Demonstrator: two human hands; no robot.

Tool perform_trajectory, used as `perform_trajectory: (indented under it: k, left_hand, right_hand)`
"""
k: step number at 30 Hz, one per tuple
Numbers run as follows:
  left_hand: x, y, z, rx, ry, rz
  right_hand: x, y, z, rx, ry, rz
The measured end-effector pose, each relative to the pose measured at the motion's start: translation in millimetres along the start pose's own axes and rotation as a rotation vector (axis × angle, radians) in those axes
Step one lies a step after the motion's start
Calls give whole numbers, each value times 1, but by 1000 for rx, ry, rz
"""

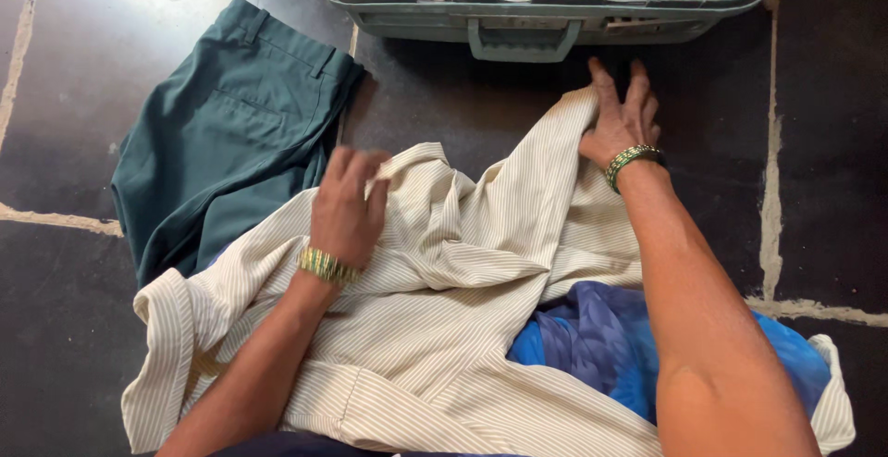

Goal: The person folds a striped shirt and places it into a suitcase, then fastens the buttons on a beige shirt by hand.

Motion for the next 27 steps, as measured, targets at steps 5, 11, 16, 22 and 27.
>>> perform_trajectory:
  k: [5, 11, 16, 22, 27]
  left_hand:
    - [-61, -41, 24, -184, -105, -45]
    - [-76, -68, 72, 20, 106, 97]
    - [-67, 47, 133, 289, 171, -641]
    - [-93, 112, 206, 1190, 50, -927]
    - [-181, 107, 244, 844, -193, -755]
  right_hand:
    - [-13, -29, -6, 126, 31, 75]
    - [8, -17, -92, -181, 50, -263]
    - [55, 40, -172, -393, -111, -541]
    - [97, 89, -159, -738, -324, -596]
    - [77, 105, -106, -744, -250, -588]
Point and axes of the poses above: each hand's wrist, its own x-axis away from the middle knuckle, its own y-axis out of the back of the hand, z = x × y, the point moved 5 cm from there along -x, towards the middle knuckle, and after that the axes turned 4 degrees about x, right-handed, at the moved point
